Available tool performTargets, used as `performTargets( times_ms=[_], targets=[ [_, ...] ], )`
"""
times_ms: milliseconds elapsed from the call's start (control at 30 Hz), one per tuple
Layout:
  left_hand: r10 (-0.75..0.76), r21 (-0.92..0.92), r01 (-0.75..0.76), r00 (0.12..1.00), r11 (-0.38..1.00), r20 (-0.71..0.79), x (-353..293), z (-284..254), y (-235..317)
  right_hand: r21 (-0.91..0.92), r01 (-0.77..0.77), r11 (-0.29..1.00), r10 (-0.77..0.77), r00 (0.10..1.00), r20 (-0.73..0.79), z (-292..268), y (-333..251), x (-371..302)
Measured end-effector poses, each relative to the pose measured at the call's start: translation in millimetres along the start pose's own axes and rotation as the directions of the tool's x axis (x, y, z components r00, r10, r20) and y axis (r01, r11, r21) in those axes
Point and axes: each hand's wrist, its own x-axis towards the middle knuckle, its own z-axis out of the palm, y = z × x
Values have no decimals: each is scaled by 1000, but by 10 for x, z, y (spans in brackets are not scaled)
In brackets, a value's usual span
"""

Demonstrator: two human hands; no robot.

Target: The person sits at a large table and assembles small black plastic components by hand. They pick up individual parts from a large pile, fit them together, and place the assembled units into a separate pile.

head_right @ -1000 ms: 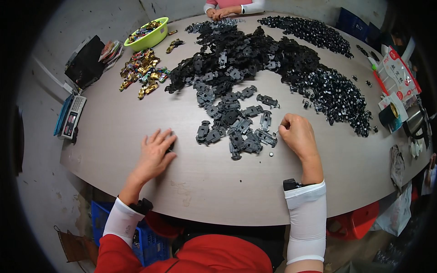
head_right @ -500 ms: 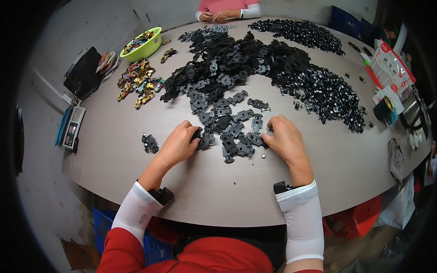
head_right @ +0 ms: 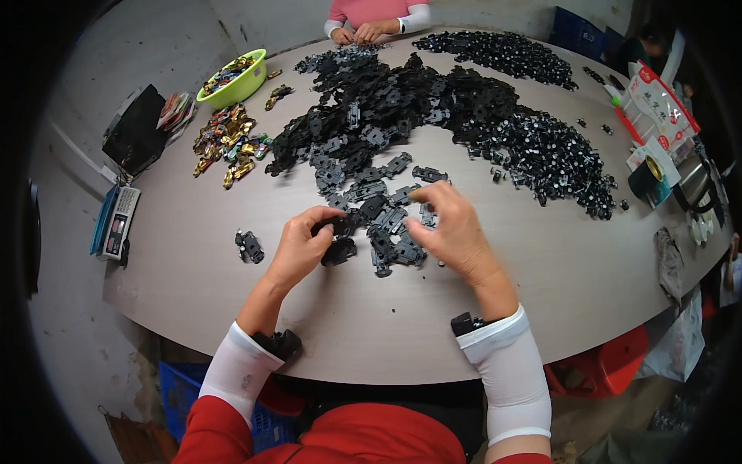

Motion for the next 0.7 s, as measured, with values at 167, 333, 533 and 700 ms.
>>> performTargets(
  times_ms=[167, 333, 533, 700],
  targets=[
    [-166, -549, 322, 935, 771, 314, -33, 146, 307, 77, 149, 986, -154, 986, 70, 184, -187, -67],
    [-223, -736, 375, 927, 563, 302, 41, 274, 204, 61, 82, 995, -86, 993, 78, 240, -104, -83],
    [-264, -833, 381, 919, 401, 293, 30, 391, 130, -41, 145, 989, -141, 986, 93, 267, -42, -85],
    [-279, -874, 380, 912, 303, 300, -7, 396, 59, 87, 61, 994, -70, 992, 100, 292, -90, -90]
  ],
)
